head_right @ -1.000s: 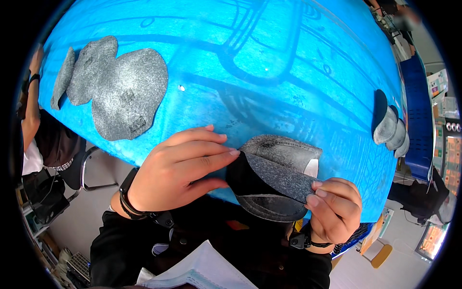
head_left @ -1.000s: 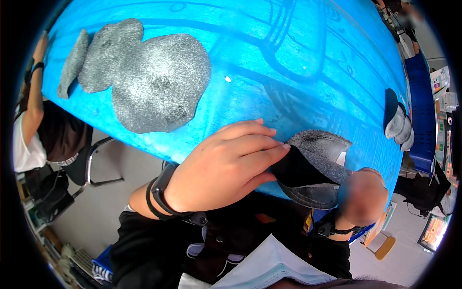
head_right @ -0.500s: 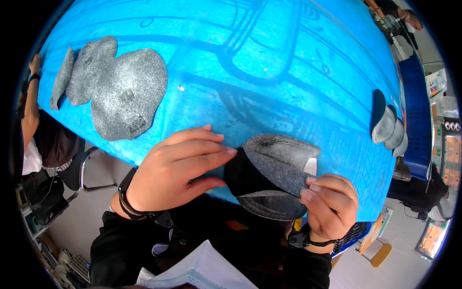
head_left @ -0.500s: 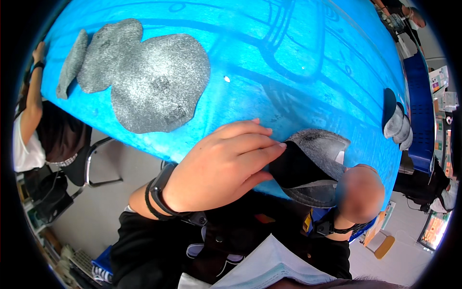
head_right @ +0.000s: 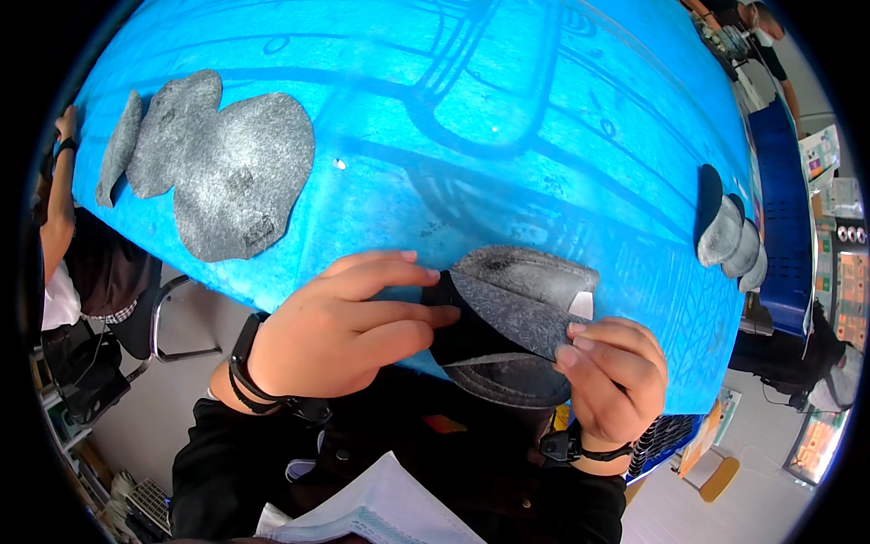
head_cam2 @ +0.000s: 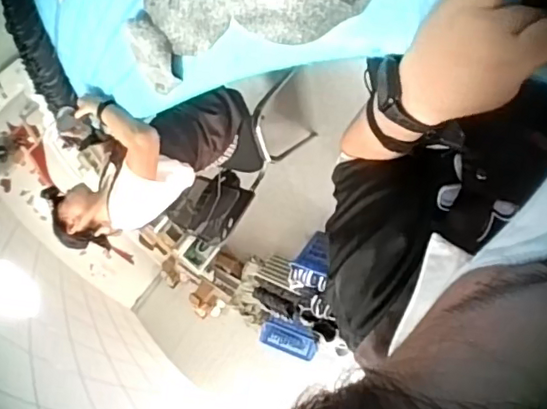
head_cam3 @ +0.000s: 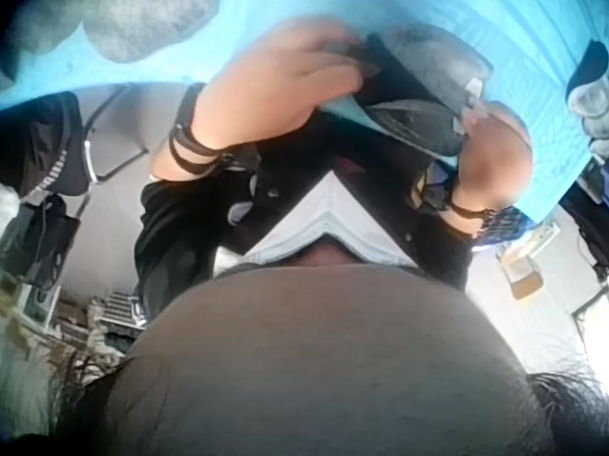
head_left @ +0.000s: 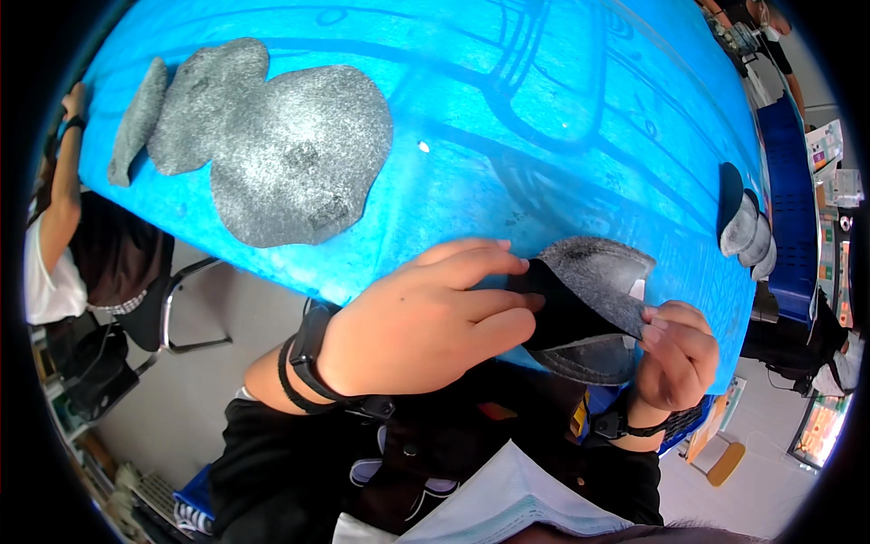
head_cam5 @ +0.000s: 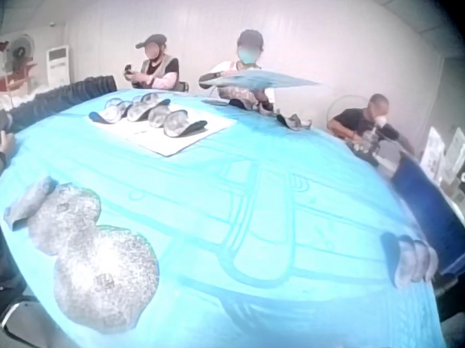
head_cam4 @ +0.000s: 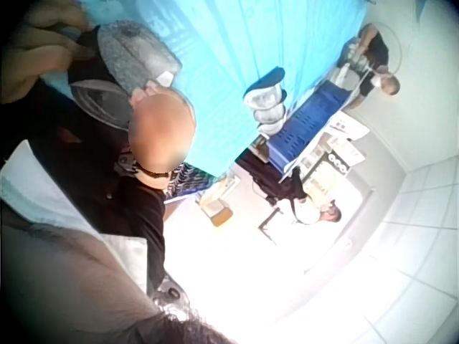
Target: Manually assembling and inspecting small shoe components at a production table.
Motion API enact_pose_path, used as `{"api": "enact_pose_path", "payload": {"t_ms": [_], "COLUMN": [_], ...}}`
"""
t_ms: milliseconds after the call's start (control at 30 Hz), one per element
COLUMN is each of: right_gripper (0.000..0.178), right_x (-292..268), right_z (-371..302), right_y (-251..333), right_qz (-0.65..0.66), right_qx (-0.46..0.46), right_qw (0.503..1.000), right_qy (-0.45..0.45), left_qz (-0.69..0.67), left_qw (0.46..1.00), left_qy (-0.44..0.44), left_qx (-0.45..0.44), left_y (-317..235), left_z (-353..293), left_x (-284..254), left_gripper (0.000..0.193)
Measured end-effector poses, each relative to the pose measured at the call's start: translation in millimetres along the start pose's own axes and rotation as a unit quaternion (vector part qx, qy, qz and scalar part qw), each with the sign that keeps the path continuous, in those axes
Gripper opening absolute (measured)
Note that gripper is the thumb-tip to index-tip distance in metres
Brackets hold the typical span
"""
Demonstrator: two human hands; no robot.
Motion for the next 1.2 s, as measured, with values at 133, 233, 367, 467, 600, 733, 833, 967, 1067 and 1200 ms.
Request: {"api": "enact_pose_path", "payload": {"t_ms": [133, 233, 367, 467, 600, 733, 833, 967, 1067, 1200], "right_gripper": [0.025, 0.026, 0.029, 0.028, 0.027, 0.027, 0.026, 0.027, 0.024, 0.021], "right_x": [-1.8, -3.8, -2.9, -2.6, -2.6, -1.8, -0.7, 2.8, 1.7, -2.9], "right_z": [-2.1, -4.1, -4.5, -3.0, -4.7, -4.0, -7.5, -14.2, -14.9, -12.6], "right_y": [-0.2, 0.4, 0.7, -0.4, -4.1, -5.0, -8.9, -15.1, -16.3, -17.7], "right_qz": [-0.011, -0.022, -0.03, -0.012, 0.001, 0.013, 0.028, 0.074, 0.082, 0.128], "right_qx": [0.013, 0.023, 0.015, 0.004, -0.004, -0.042, -0.048, -0.043, -0.01, 0.062], "right_qw": [1.0, 0.999, 0.999, 1.0, 1.0, 0.999, 0.998, 0.995, 0.997, 0.99], "right_qy": [-0.007, -0.008, 0.006, 0.012, 0.004, -0.015, -0.032, -0.048, -0.005, 0.004], "left_qz": [0.052, 0.099, 0.096, 0.035, 0.018, 0.031, 0.089, 0.118, 0.143, 0.169], "left_qw": [0.998, 0.994, 0.992, 0.994, 0.997, 0.999, 0.992, 0.991, 0.986, 0.982], "left_qy": [-0.011, -0.027, -0.039, -0.061, -0.045, -0.019, -0.061, -0.037, -0.052, -0.053], "left_qx": [-0.022, -0.047, -0.072, -0.083, -0.067, 0.022, 0.062, 0.053, 0.069, 0.058], "left_y": [-2.2, -0.2, -0.9, -3.3, -24.3, -41.8, -37.7, -39.3, -38.6, -43.0], "left_z": [-1.8, -2.6, -0.1, 3.5, 26.4, 47.9, 52.0, 50.3, 49.2, 52.0], "left_x": [-0.5, -3.8, -5.6, -11.2, -18.9, -6.5, 3.6, 7.4, 11.9, 18.1], "left_gripper": [0.012, 0.016, 0.021, 0.029, 0.032, 0.037, 0.029, 0.027, 0.027, 0.026]}}
Point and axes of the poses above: each hand's wrist, its own z-axis towards the middle knuckle, its own x-axis out of the palm, y = z × x, the point moved 3 cm from there along z, towards the middle knuckle, and after that the axes turned 3 degrees about x, right-handed, at the moved point
